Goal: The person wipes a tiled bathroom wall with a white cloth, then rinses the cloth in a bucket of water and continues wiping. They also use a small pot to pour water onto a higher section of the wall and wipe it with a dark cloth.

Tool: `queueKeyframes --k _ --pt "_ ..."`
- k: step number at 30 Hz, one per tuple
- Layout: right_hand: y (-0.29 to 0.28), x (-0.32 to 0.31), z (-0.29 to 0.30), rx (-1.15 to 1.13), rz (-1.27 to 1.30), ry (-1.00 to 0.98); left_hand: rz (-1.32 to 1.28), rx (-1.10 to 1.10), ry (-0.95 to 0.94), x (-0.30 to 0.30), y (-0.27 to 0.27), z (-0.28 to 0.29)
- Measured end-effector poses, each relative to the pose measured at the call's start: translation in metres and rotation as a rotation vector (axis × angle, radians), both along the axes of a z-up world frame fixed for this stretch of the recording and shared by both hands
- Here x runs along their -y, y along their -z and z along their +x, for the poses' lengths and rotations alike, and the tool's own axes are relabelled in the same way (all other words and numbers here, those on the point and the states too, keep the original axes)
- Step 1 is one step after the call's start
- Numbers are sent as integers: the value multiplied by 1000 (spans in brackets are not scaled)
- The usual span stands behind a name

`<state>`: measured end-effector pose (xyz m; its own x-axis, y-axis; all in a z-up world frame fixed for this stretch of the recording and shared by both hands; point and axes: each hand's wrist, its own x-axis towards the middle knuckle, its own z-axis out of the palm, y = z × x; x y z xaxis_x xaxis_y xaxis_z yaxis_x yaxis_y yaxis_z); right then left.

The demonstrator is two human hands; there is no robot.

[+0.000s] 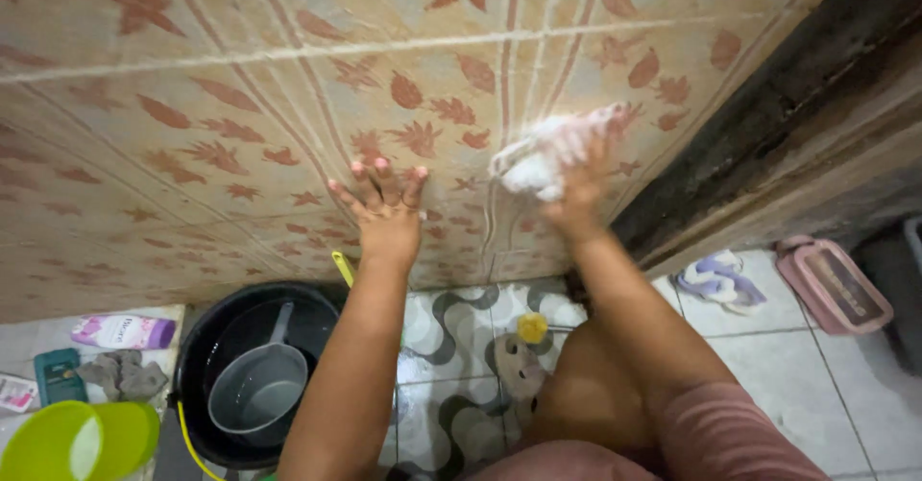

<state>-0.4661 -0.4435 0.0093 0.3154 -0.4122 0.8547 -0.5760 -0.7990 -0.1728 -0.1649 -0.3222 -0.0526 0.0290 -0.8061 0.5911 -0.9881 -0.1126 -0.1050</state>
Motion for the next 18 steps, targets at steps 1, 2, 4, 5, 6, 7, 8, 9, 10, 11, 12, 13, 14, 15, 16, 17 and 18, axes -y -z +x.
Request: queueKeyframes --k 1,2,4,5,6,7,8,9,10,11,12,13,14,15,16,17,18 --pt "-28 14 4 501 58 -370 11 -9 -4 1 2 -1" --pt "-55 13 -13 572 72 -278 23 -19 -8 4 2 0" --pt "-91 6 -30 430 15 159 38 -45 -10 7 1 -1" --pt "-93 4 -21 413 42 103 46 -56 -12 6 -3 -1" --pt "-88 2 -7 396 68 47 93 19 -69 4 -8 -4" --pt "-80 3 8 379 93 -13 139 94 -130 2 -18 -7" --pt "-62 -4 32 284 -63 -30 185 169 -191 0 -30 -11" --pt "-44 -16 46 -12 -44 -3 211 132 -162 -8 -44 -14" --pt "-26 -31 57 -124 -72 -127 235 95 -134 -17 -61 -16" --pt "-12 -45 64 -231 -33 -243 266 52 -112 -35 -75 -19" --pt "-1 -57 72 -339 5 -361 314 -38 -83 -55 -89 -23" --pt "2 -62 74 -387 -3 -359 362 -132 -63 -76 -101 -27" --pt "-2 -60 72 -434 -12 -358 407 -228 -43 -96 -112 -29" --pt "-11 -56 73 -486 -30 -357 409 -267 -71 -119 -117 -30" --pt "-27 -48 74 -561 -43 -361 410 -306 -99 -144 -118 -31" --pt "-46 -37 77 -556 -67 -364 415 -352 -132 -168 -115 -32" --pt "-72 -20 80 -491 -98 -352 400 -369 -167 -187 -110 -28"
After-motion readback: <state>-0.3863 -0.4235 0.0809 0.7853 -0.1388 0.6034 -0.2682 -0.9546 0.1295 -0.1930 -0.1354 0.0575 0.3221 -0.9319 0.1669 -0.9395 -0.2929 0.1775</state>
